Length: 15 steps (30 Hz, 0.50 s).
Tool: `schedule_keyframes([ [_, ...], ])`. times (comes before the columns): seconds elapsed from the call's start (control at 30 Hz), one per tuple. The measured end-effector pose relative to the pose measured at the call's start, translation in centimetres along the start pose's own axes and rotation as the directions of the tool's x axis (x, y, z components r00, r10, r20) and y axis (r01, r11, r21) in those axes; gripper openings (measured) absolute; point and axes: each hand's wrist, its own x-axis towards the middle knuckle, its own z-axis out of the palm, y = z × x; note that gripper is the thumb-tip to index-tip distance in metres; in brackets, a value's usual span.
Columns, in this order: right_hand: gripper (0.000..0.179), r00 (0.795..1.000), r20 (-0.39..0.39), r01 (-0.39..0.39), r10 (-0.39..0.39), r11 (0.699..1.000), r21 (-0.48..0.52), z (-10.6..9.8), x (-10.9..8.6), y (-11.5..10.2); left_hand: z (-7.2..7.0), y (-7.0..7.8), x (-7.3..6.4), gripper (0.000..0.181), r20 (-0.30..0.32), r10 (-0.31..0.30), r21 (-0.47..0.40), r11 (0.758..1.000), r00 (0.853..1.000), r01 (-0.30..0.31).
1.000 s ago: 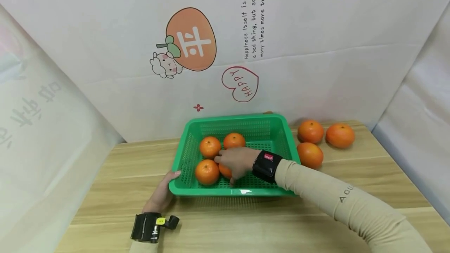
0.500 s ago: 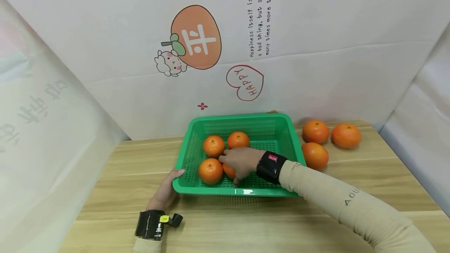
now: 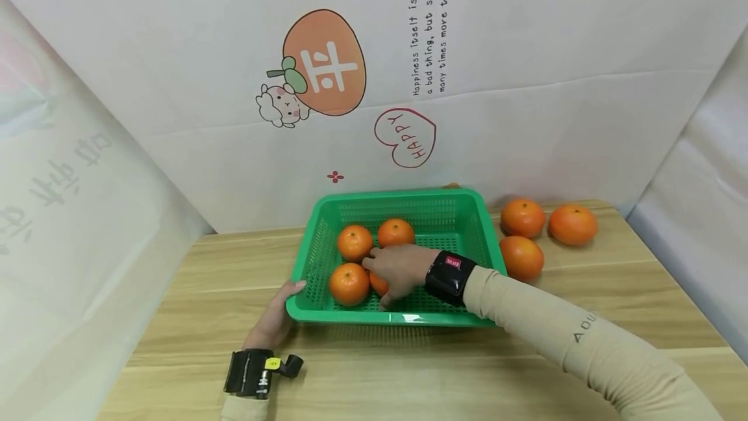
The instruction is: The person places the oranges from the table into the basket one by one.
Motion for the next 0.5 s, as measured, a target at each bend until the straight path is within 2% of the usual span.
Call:
schedule_keyframes([
  [0.17,0.090,0.999,-0.035,0.022,-0.021,0.999,0.037,-1.2,-0.7,0.2,0.0,-0.1,-0.4,0.068,-0.052,-0.027,0.036,0.999,0.998,0.029],
  [0.33,0.091,0.996,-0.090,0.021,-0.016,0.999,0.050,-2.7,-2.5,-0.1,0.1,0.1,-0.2,0.070,-0.058,-0.014,0.033,0.999,0.998,0.016],
  [0.5,0.091,0.990,-0.134,0.041,-0.035,0.998,0.042,-3.5,-4.8,-0.6,0.3,-0.2,-0.4,0.068,-0.054,-0.018,0.026,0.999,0.998,0.020],
])
